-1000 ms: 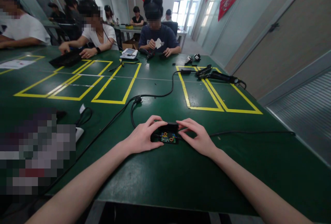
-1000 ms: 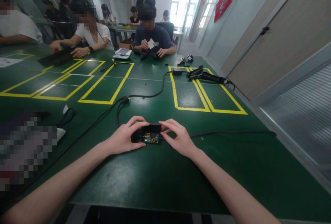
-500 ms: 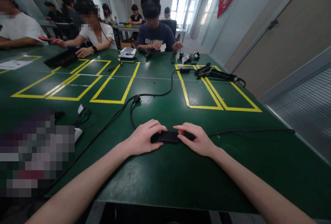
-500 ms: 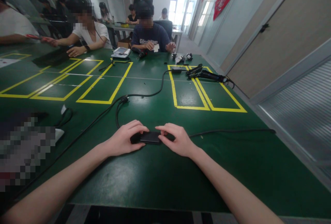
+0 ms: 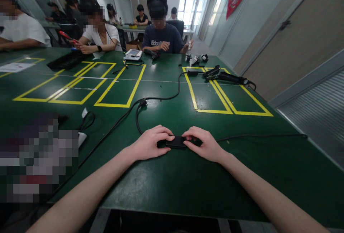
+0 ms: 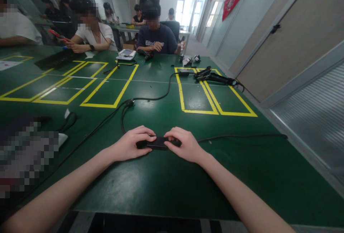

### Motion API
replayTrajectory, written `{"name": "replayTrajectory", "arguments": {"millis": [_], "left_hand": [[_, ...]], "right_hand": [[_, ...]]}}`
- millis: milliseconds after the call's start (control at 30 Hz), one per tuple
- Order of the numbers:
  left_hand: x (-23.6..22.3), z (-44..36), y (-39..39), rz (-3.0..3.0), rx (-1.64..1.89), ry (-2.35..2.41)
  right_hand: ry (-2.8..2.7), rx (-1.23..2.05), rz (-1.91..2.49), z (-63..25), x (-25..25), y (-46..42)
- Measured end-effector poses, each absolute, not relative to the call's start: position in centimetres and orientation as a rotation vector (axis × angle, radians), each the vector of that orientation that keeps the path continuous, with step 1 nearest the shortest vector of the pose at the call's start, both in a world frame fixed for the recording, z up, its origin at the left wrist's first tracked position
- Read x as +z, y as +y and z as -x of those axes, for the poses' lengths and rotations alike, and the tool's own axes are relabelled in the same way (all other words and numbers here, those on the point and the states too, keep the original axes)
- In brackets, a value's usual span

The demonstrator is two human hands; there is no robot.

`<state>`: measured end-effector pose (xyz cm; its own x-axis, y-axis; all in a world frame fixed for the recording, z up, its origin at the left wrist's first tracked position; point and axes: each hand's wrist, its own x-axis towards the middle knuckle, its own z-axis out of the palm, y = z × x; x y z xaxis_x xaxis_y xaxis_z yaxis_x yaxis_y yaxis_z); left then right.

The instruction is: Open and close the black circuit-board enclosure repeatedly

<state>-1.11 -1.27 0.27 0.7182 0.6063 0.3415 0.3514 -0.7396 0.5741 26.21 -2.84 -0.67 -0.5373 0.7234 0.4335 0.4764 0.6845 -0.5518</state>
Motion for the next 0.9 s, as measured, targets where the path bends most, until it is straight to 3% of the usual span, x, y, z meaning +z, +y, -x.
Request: {"name": "replayTrajectory", "arguments": {"millis": [333,900], "left_hand": [[0.5,0.8,-1.2,-2.372,0.756,0.755],[-0.2,-0.5,-0.4,-2.386,0.69,0.927]], "right_hand": [[-2.009,0.529,0.976,-26.4,-0.1,-2.8],[-1.871,1.125,0.973,-24.8,3.2,-3.0]]}}
